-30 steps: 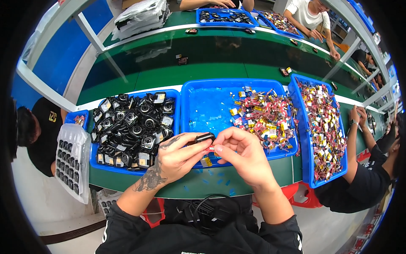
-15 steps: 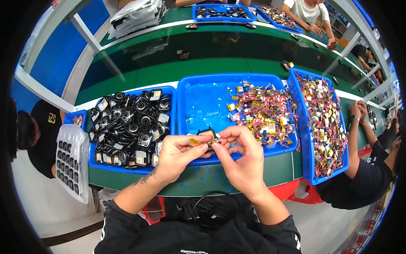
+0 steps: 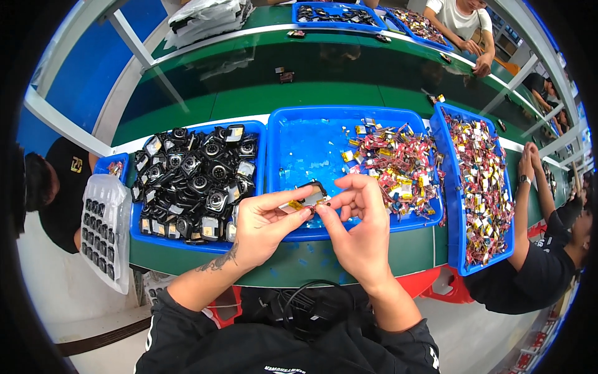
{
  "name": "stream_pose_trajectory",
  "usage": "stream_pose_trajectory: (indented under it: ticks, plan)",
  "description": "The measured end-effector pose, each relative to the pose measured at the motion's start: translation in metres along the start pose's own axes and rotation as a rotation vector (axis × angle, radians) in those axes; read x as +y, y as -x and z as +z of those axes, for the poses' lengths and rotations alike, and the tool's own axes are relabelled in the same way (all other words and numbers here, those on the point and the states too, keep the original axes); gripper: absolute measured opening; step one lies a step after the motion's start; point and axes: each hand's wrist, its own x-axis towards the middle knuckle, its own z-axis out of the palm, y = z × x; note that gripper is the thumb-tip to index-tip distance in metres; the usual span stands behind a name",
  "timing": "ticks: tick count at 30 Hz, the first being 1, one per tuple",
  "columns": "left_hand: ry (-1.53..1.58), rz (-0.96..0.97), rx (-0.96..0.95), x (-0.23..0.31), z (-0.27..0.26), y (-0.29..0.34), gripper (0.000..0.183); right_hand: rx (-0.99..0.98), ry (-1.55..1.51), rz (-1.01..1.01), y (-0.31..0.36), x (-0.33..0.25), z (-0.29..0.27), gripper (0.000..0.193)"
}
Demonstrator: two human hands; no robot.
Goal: Manually assembling small electronic components at a factory workbench.
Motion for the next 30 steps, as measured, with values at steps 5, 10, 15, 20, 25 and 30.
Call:
stream_pose_trajectory:
  ticks: [5, 10, 15, 20, 25, 30]
  plan:
    - [0.038, 0.019, 0.077, 0.0, 0.004, -0.002, 0.057, -0.032, 0.041, -0.032, -0.002, 0.003, 0.001, 0.046]
    - [0.113, -0.056, 0.094, 0.005, 0.006, -0.003, 0.056, 0.004, 0.051, -0.012, -0.002, -0.003, 0.009, 0.049]
    - [0.13, 0.001, 0.178, -0.003, 0.006, 0.0, 0.051, 0.057, 0.247, -0.259, 0.001, 0.009, 0.023, 0.038]
    - [0.218, 0.07, 0.23, -0.012, 0.003, -0.007, 0.054, -0.135, 0.183, -0.135, -0.027, -0.003, 0.021, 0.042]
    - [0.252, 0.247, 0.426, -0.001, -0.011, -0.012, 0.071, -0.516, 0.214, -0.124, -0.11, -0.014, 0.043, 0.039]
    - [-0.337, 0.591, 0.284, 0.007, 0.01, -0.004, 0.07, -0.203, 0.714, 0.025, -0.282, 0.057, -0.004, 0.057]
